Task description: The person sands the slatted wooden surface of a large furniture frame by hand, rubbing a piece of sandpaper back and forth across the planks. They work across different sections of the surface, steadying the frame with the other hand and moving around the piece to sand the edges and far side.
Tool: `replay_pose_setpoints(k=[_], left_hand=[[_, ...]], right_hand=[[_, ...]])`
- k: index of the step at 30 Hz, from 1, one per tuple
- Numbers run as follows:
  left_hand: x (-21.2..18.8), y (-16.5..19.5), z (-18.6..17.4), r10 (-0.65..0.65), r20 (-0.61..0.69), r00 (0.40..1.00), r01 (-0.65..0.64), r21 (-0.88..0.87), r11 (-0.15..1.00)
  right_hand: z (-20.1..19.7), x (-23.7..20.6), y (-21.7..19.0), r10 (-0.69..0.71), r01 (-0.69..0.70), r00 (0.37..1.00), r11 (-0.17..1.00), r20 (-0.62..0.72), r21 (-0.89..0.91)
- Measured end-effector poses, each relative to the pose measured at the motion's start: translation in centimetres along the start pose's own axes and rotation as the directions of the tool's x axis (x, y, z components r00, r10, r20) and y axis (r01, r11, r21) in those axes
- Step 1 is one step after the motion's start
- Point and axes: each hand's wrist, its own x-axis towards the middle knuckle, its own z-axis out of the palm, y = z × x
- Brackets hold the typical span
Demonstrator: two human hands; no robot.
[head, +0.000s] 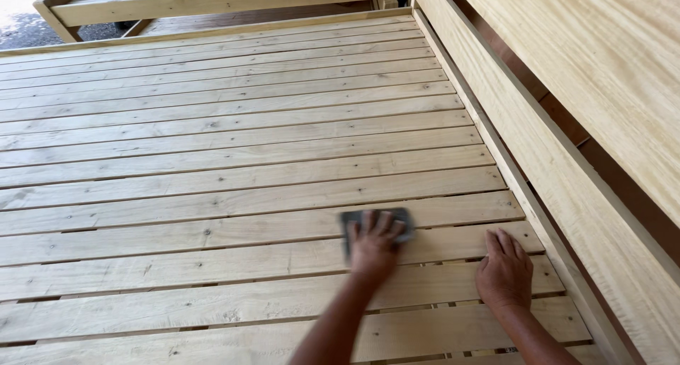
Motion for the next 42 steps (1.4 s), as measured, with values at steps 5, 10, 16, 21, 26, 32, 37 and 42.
replay_pose_setpoints(k=[5,10,16,21,26,32,37,42], left_hand=[[-0.5,8.2,3.4,0.278,0.060,0.959,-0.273,-0.082,0.958],[-5.4,-5.4,0.3,-0.054,0.090,0.994,0.055,-0.012,0.998],[-11.0,-21.6,-4.9,-0.619,-0.109,0.778,0.627,0.055,0.777],[-9.2,-11.8,-2.7,-0.462,-0.078,0.883,0.467,0.072,0.881],[-8.3,2.1,0.8,0.044,0.093,0.995,-0.037,-0.077,0.996],[-13.8,-4.1,-1.7,-0.145,-0.023,0.989,0.143,-0.071,0.987],[-15.9,-10.2,-3.3,-0.649,-0.116,0.752,0.640,-0.107,0.761],[-12.4,0.8,1.5,-0.361,-0.083,0.929,0.354,-0.090,0.931]], right_hand=[[0.9,0.0,0.8,-0.004,0.005,0.999,0.999,-0.042,0.034],[1.5,0.3,1.2,-0.036,0.039,0.995,0.999,-0.095,0.029],[1.5,0.8,0.8,-0.034,0.039,0.994,0.998,-0.101,0.055],[1.1,1.2,0.3,-0.056,0.063,0.992,0.996,-0.111,0.061],[0.3,1.2,-0.6,0.001,0.001,0.999,0.999,0.049,-0.038],[-0.4,0.1,0.8,-0.200,0.201,0.979,0.979,0.040,-0.021],[-1.2,-0.8,1.8,-0.203,0.216,0.969,0.973,0.140,-0.085],[-1.4,-1.3,1.4,-0.262,0.264,0.964,0.964,0.047,-0.046]])
